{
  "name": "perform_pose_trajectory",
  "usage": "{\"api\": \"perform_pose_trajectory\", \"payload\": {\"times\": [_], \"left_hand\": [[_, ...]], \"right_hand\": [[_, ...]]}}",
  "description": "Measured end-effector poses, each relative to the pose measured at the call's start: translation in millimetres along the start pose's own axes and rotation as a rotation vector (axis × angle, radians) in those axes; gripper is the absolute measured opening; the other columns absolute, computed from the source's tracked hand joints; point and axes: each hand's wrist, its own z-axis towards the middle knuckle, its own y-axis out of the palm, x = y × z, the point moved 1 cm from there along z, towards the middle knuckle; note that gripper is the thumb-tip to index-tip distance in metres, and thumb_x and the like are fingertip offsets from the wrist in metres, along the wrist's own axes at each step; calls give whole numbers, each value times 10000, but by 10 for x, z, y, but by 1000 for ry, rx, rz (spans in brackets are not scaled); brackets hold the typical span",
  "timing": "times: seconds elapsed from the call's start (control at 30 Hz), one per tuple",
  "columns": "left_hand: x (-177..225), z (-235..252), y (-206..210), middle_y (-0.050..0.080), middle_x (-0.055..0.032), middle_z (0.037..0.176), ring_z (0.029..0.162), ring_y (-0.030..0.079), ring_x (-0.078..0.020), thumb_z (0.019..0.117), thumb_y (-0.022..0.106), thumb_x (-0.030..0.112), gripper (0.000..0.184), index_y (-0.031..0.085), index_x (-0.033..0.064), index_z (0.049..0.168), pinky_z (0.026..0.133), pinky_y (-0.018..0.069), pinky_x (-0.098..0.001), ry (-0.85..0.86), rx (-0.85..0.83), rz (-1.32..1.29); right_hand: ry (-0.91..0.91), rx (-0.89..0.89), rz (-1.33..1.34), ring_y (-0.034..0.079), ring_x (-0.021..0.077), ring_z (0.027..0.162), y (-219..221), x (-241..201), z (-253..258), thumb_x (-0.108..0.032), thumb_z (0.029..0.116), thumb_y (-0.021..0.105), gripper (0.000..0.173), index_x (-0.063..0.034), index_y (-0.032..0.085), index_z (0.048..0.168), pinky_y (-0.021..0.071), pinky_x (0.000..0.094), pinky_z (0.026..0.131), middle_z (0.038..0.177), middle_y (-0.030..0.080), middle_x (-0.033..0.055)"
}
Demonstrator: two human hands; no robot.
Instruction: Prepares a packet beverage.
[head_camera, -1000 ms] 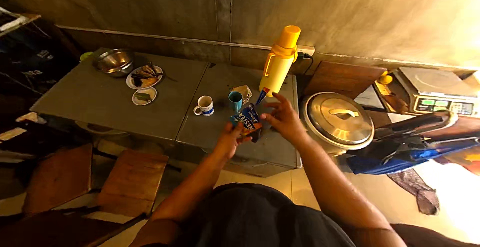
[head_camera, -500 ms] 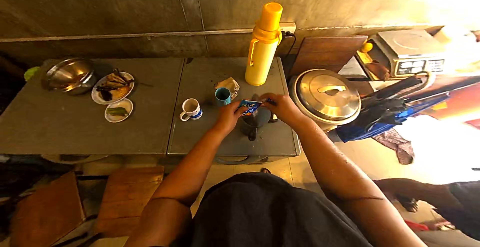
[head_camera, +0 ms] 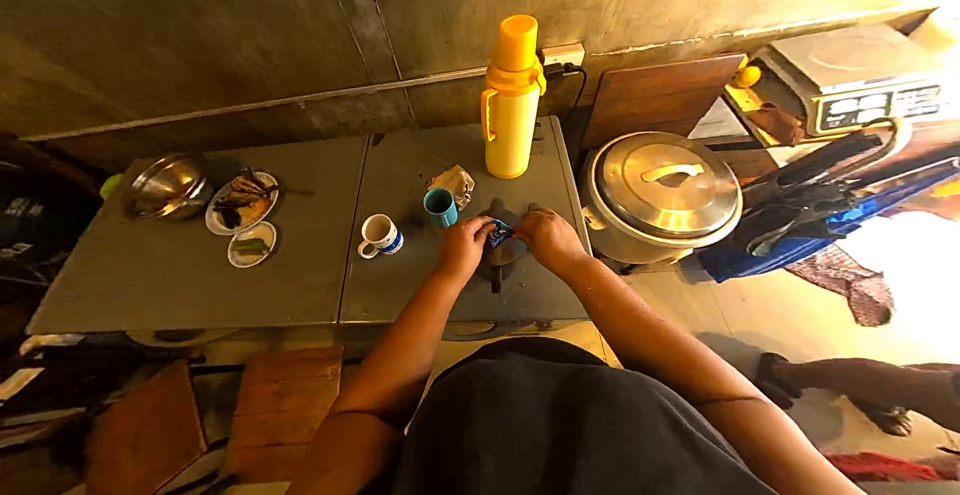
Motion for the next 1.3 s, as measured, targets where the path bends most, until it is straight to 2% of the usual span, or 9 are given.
{"api": "perform_pose_trajectory", "payload": {"times": [0.23,0.37,0.5,0.63,0.77,0.93,1.07,1.2,1.3], "left_hand": [[101,-28,-71,705,-164,1230,1135,681,-299,946,717,66,371,675,44,1314,1037,518,-467,-66,-140,0],[121,-36,-12,716,-174,1195,1119,688,-312,939,700,15,329,695,23,1268,1034,520,-474,-44,-121,32],[96,-34,45,718,-184,1145,1106,687,-326,976,661,52,214,719,7,1177,1016,528,-480,-62,-82,145],[58,-9,38,701,-174,1198,1132,675,-321,983,666,96,255,703,34,1227,1018,525,-485,-114,-77,162],[36,-4,-79,665,-184,1262,1151,659,-318,930,738,69,404,655,56,1325,1024,526,-477,-118,-83,80],[-12,-26,-150,692,-180,1206,1075,686,-311,941,665,-37,340,676,24,1276,982,550,-463,-95,-50,49],[12,-31,-94,681,-200,1239,1167,658,-335,972,628,-25,337,664,15,1304,1051,508,-477,-72,-41,92],[-52,-19,-121,697,-194,1180,1126,676,-332,972,594,-60,244,695,-3,1187,1017,528,-480,-43,-19,109],[-72,-7,-167,680,-189,1219,1158,659,-319,965,606,-64,264,679,-7,1213,1045,512,-465,-52,-92,79]], "right_hand": [[22,53,-15,690,380,1050,-74,-38,-44,-88,963,707,112,-33,791,1014,573,554,904,1000,741,166],[17,35,3,688,379,1064,-54,-34,-41,-80,965,703,126,-29,789,1040,568,548,920,1018,737,176],[25,-5,-1,687,376,1059,-52,-52,-21,-110,967,709,118,-28,785,1005,568,542,920,1005,736,168],[69,-79,-29,676,350,1101,-97,-93,-15,-152,987,693,141,-46,785,1006,552,526,953,1029,740,150],[116,-25,41,676,359,1127,-172,-65,-43,-140,1000,674,156,-37,778,1053,544,545,979,1085,743,160],[146,-30,132,671,363,1139,-144,-12,-72,-132,1003,668,175,-22,769,1096,517,539,1032,1091,739,175],[147,-69,103,671,362,1143,-68,-37,-86,-145,1011,656,200,-12,763,1115,524,525,1024,1097,738,175],[137,-74,84,663,363,1165,-102,-40,-80,-138,1014,650,195,-30,762,1131,520,525,1035,1115,735,170],[126,-50,96,667,367,1149,-103,-13,-72,-142,1006,663,200,-43,763,1148,518,528,1035,1102,737,172]]}}
